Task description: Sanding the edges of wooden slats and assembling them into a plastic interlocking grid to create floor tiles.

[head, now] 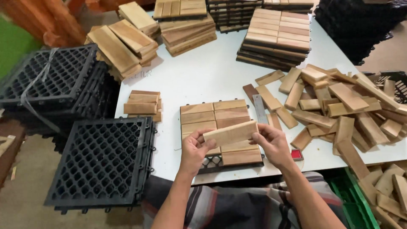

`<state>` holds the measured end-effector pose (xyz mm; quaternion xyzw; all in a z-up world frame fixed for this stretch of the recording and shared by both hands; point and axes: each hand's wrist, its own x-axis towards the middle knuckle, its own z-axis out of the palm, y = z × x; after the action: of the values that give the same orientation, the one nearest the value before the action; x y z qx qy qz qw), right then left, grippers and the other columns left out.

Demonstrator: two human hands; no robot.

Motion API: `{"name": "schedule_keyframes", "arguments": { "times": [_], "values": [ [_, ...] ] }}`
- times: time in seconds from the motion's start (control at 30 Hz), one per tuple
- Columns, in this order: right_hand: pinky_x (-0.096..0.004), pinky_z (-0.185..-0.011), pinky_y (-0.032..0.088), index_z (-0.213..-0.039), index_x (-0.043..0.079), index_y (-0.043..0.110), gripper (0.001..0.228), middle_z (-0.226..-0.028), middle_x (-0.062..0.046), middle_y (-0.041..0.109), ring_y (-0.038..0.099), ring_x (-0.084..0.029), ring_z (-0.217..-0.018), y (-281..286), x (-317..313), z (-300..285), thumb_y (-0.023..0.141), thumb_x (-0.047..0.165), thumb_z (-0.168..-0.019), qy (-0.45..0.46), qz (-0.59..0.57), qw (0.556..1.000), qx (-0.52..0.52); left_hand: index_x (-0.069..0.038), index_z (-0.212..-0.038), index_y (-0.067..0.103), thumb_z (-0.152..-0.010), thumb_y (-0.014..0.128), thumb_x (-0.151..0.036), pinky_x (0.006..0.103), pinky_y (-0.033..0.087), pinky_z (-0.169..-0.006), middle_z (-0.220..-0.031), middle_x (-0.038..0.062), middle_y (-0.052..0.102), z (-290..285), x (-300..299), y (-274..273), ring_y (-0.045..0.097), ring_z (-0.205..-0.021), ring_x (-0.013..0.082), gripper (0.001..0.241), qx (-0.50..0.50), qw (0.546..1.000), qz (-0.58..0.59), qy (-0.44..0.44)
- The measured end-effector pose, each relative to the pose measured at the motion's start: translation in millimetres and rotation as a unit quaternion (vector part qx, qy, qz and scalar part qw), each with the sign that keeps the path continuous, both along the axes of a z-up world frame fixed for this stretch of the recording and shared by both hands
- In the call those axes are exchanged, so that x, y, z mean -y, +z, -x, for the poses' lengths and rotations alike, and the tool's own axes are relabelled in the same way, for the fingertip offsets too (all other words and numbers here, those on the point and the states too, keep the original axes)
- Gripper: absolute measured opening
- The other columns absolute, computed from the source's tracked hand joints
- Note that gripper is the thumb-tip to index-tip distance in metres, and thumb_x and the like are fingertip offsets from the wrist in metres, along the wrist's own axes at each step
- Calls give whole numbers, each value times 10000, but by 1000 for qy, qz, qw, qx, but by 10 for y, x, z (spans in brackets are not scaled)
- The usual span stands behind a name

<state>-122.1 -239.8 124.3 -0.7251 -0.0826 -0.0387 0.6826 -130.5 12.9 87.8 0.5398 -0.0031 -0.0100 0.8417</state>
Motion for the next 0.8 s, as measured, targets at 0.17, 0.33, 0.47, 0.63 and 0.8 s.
{"name": "schedule_keyframes", "arguments": {
  "times": [0.17,0.33,0.47,0.63,0.8],
  "values": [
    [-398,-704,633,-1112,-88,667,222,-788,-185,739,742,-251,-683,-270,-242,80,659,68,-955,-2,-102,991,-86,48,-1223,645,-874,763,-73,445,652,-857,-1042,202,762,-27,143,-101,763,-925,289,388,-25,992,110,59],
    [-374,-637,642,-945,-62,606,165,-778,-192,745,729,-217,-605,-120,-504,342,666,90,-963,22,-172,965,-196,43,-1275,605,-941,692,-96,463,634,-883,-1077,198,747,-47,354,-258,751,-956,295,373,-39,989,124,66],
    [-442,-703,657,-1001,-112,627,188,-810,-238,766,766,-278,-678,29,-471,385,705,41,-922,30,-71,983,-170,17,-1300,563,-943,686,-81,460,634,-859,-1068,180,740,-16,364,-225,753,-956,307,390,-62,988,133,43],
    [-404,-747,656,-1050,-85,662,224,-834,-218,794,766,-241,-700,63,-449,361,733,70,-905,33,-18,988,-147,4,-1286,554,-926,694,-30,461,635,-859,-1076,175,742,-13,411,-181,755,-945,300,387,-82,988,128,41],
    [-382,-843,624,-1116,-36,728,243,-814,-130,786,728,-190,-777,-130,-232,189,674,145,-963,71,68,984,-150,12,-1236,567,-918,727,-66,468,657,-800,-1021,195,742,-28,352,-91,765,-867,313,365,-84,981,159,77]
  ]
}}
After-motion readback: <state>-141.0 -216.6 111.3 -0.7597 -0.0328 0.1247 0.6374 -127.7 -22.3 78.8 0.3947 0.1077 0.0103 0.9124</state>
